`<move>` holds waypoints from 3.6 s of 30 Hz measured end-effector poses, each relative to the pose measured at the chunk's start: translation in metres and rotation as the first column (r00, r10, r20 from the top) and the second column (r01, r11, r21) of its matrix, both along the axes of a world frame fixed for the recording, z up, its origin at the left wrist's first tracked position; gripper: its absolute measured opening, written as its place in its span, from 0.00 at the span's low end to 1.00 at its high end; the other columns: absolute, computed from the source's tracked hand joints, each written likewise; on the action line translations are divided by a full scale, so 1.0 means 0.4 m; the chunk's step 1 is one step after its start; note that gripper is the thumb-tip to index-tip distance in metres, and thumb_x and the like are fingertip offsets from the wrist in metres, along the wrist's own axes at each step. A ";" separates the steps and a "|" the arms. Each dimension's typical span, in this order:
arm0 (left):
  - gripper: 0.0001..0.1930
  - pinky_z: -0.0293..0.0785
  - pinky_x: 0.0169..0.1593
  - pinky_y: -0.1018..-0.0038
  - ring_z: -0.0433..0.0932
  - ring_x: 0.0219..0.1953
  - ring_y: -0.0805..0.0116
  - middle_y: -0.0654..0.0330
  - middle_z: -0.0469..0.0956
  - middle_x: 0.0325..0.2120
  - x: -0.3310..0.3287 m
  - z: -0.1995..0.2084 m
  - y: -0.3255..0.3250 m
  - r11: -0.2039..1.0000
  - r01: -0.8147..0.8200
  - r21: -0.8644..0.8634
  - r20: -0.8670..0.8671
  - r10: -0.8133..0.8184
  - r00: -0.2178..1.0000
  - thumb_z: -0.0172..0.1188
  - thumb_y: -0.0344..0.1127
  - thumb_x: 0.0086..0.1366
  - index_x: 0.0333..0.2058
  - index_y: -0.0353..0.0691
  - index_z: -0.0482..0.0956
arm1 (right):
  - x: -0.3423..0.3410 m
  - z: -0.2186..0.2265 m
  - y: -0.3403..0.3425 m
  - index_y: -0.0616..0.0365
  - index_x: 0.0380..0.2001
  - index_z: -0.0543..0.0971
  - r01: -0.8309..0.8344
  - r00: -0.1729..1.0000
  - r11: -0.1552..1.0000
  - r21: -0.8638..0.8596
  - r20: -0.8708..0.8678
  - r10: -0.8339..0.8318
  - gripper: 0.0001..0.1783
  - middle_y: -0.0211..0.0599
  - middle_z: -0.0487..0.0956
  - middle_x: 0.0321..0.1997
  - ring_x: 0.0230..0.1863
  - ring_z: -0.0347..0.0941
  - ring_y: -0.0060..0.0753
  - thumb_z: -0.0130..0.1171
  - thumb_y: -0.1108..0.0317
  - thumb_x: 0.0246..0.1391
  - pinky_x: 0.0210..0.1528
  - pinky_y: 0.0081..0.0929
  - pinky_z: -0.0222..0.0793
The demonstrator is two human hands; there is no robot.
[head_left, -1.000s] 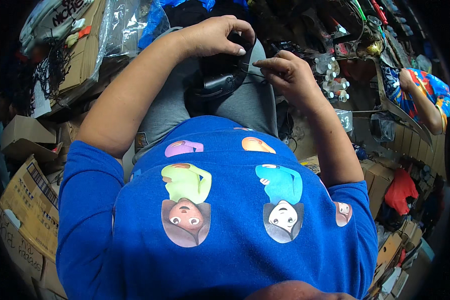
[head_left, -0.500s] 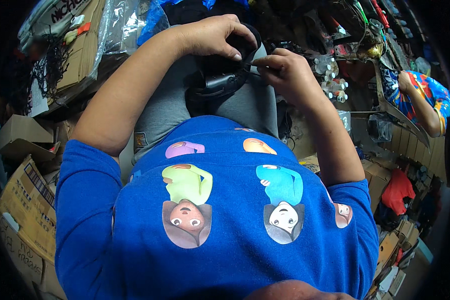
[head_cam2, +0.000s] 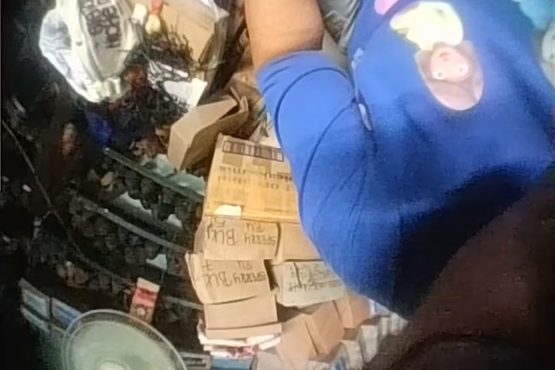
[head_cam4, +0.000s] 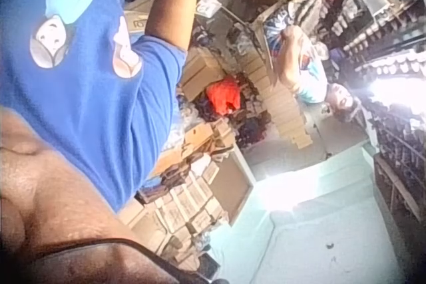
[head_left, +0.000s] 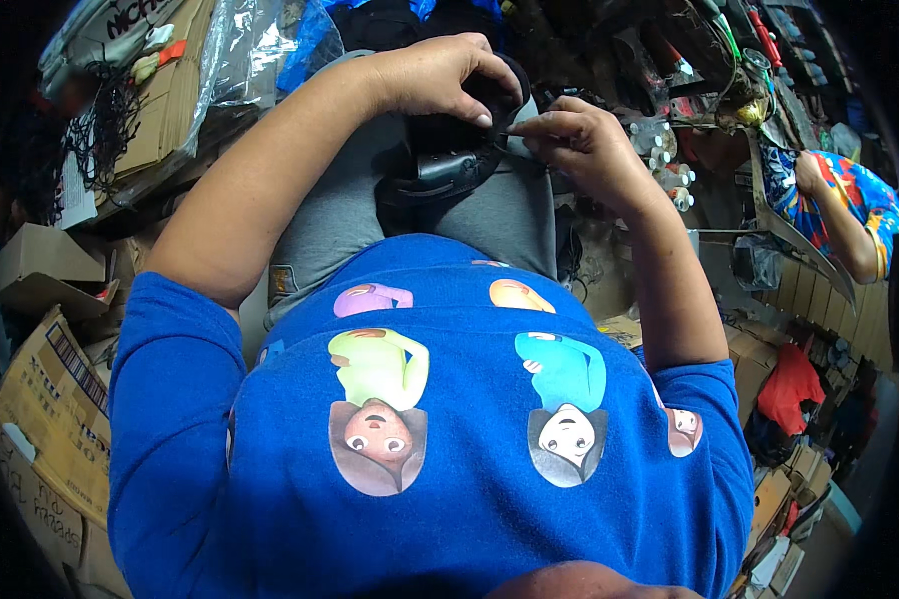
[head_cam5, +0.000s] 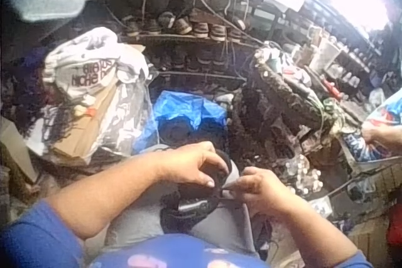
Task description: Stitch the upper part of a black shoe using a needle and thread by hand.
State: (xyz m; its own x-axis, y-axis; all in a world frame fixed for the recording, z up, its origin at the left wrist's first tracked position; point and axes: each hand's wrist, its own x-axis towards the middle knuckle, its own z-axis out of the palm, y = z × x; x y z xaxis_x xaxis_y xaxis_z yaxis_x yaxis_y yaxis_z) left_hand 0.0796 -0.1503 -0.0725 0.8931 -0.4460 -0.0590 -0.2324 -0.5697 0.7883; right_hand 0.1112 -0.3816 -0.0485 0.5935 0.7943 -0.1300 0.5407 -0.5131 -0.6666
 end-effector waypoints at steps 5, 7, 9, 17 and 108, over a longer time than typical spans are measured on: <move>0.20 0.69 0.46 0.72 0.69 0.41 0.64 0.60 0.67 0.36 0.006 -0.020 0.010 0.996 0.060 -0.066 0.079 -0.055 0.995 0.68 0.30 0.48 0.43 0.49 0.80 | 0.028 -0.043 -0.013 0.49 0.39 0.83 0.099 0.920 0.995 0.020 -0.384 -0.084 0.14 0.26 0.71 0.29 0.37 0.69 0.20 0.60 0.75 0.48 0.42 0.21 0.66; 0.20 0.68 0.47 0.72 0.69 0.41 0.63 0.60 0.67 0.36 0.005 -0.032 0.011 0.996 0.051 -0.071 0.104 -0.043 0.994 0.67 0.30 0.48 0.43 0.48 0.80 | 0.024 -0.055 -0.004 0.52 0.40 0.83 0.146 0.889 0.989 0.011 -0.440 -0.127 0.14 0.27 0.73 0.30 0.36 0.70 0.21 0.60 0.75 0.49 0.41 0.21 0.67; 0.20 0.68 0.48 0.71 0.69 0.41 0.63 0.59 0.67 0.36 0.005 -0.041 0.006 0.996 0.043 -0.080 0.130 -0.033 0.991 0.67 0.30 0.48 0.42 0.47 0.80 | 0.004 -0.064 0.011 0.57 0.38 0.82 0.160 0.872 0.980 0.120 -0.482 -0.084 0.11 0.28 0.75 0.31 0.35 0.72 0.21 0.61 0.75 0.48 0.40 0.20 0.68; 0.23 0.66 0.51 0.69 0.68 0.49 0.60 0.55 0.67 0.42 -0.092 0.016 0.033 0.960 -0.272 -0.064 0.305 0.278 0.911 0.55 0.20 0.52 0.48 0.45 0.75 | -0.033 -0.015 0.016 0.55 0.33 0.82 0.096 0.994 0.993 0.072 -0.054 -0.092 0.09 0.31 0.72 0.29 0.33 0.74 0.24 0.63 0.75 0.45 0.35 0.23 0.70; 0.14 0.69 0.44 0.73 0.73 0.39 0.68 0.61 0.75 0.29 -0.164 -0.045 -0.005 0.845 -0.420 -0.332 -0.281 0.336 0.899 0.62 0.27 0.52 0.39 0.44 0.83 | -0.028 -0.064 0.014 0.57 0.43 0.80 0.265 0.836 0.955 0.134 -0.526 -0.158 0.15 0.29 0.81 0.32 0.33 0.74 0.15 0.63 0.74 0.49 0.38 0.17 0.72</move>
